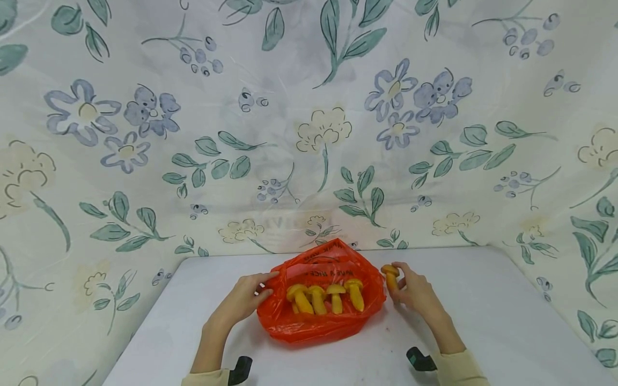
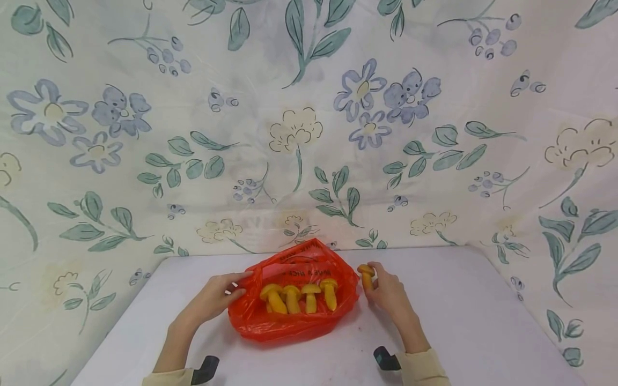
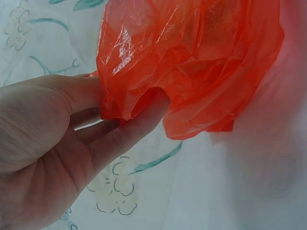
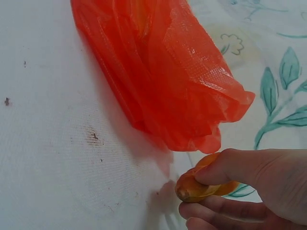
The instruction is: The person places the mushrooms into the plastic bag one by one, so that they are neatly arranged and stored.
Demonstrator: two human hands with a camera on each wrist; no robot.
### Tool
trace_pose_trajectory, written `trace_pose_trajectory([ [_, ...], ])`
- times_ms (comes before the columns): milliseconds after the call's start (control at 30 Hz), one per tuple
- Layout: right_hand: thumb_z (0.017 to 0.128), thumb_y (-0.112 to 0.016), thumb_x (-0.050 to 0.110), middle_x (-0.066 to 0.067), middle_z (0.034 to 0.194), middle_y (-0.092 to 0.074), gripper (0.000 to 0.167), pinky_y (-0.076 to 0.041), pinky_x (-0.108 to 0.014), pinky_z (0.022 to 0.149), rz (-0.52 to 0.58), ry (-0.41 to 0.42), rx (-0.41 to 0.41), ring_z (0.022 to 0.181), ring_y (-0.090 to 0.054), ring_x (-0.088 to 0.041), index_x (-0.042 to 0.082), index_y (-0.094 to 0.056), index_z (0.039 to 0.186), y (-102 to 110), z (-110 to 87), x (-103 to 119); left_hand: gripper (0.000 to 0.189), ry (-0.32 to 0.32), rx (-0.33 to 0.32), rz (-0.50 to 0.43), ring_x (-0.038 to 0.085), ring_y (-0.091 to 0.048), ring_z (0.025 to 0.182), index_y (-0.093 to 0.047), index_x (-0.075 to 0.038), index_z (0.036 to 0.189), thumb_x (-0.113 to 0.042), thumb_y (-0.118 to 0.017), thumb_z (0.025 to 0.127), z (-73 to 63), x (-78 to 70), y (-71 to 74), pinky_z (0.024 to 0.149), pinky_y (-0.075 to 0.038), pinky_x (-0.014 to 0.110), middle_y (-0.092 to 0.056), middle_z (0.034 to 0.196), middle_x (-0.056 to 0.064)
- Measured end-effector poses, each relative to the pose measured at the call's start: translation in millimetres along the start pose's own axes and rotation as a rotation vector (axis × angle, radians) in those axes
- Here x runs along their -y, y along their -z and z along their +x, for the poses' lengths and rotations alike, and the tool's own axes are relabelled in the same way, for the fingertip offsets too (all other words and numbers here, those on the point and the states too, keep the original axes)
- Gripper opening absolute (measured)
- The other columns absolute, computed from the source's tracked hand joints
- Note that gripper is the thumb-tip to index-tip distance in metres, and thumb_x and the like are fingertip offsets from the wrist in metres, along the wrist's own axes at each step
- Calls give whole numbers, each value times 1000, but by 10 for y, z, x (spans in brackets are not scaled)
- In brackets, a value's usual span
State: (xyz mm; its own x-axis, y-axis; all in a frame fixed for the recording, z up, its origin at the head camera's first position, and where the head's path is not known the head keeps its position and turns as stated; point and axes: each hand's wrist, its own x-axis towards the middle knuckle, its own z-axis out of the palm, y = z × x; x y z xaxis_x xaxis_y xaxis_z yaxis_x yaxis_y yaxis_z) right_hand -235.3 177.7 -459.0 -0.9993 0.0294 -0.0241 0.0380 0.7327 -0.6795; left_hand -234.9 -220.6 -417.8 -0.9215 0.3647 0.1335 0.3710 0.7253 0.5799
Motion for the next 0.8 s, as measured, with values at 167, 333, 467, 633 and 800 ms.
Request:
trace_pose_trajectory([
  [167,85,-72,12,-10,95,-65,66,-60,-30,68,-7,20,-10,71,-56,-17,12,-40,144,29,-7,11,43,15,-3,-3,13,-62,83,-61,-4,133,-1,-66,90,2,-14,-6,68,-58,20,-71,113,11],
  [333,87,-71,13,-10,94,-65,64,-58,-28,64,-22,39,-28,69,-56,-16,13,-41,143,73,-19,35,43,17,0,-6,14,-62,83,-60,-3,133,-1,-65,90,7,-23,3,69,-59,21,-71,112,12],
  [467,87,-71,13,-10,93,-65,63,-58,-28,64,-35,52,-38,67,-56,-16,13,-42,142,109,-30,69,43,16,2,-5,14,-62,83,-60,-3,133,-1,-65,90,9,-26,8,68,-59,21,-71,111,12],
  [633,86,-71,13,-11,94,-66,64,-59,-28,66,-37,69,-41,67,-56,-16,12,-41,142,147,-40,104,43,34,2,-13,14,-62,83,-60,-4,133,-1,-65,90,6,-41,2,68,-58,21,-71,111,11],
  [800,86,-72,13,-12,96,-66,66,-60,-30,68,-40,64,-35,69,-57,-16,12,-39,143,185,-58,136,43,29,-2,0,13,-62,82,-61,-4,132,-1,-65,90,-3,-50,4,68,-58,21,-71,110,11],
])
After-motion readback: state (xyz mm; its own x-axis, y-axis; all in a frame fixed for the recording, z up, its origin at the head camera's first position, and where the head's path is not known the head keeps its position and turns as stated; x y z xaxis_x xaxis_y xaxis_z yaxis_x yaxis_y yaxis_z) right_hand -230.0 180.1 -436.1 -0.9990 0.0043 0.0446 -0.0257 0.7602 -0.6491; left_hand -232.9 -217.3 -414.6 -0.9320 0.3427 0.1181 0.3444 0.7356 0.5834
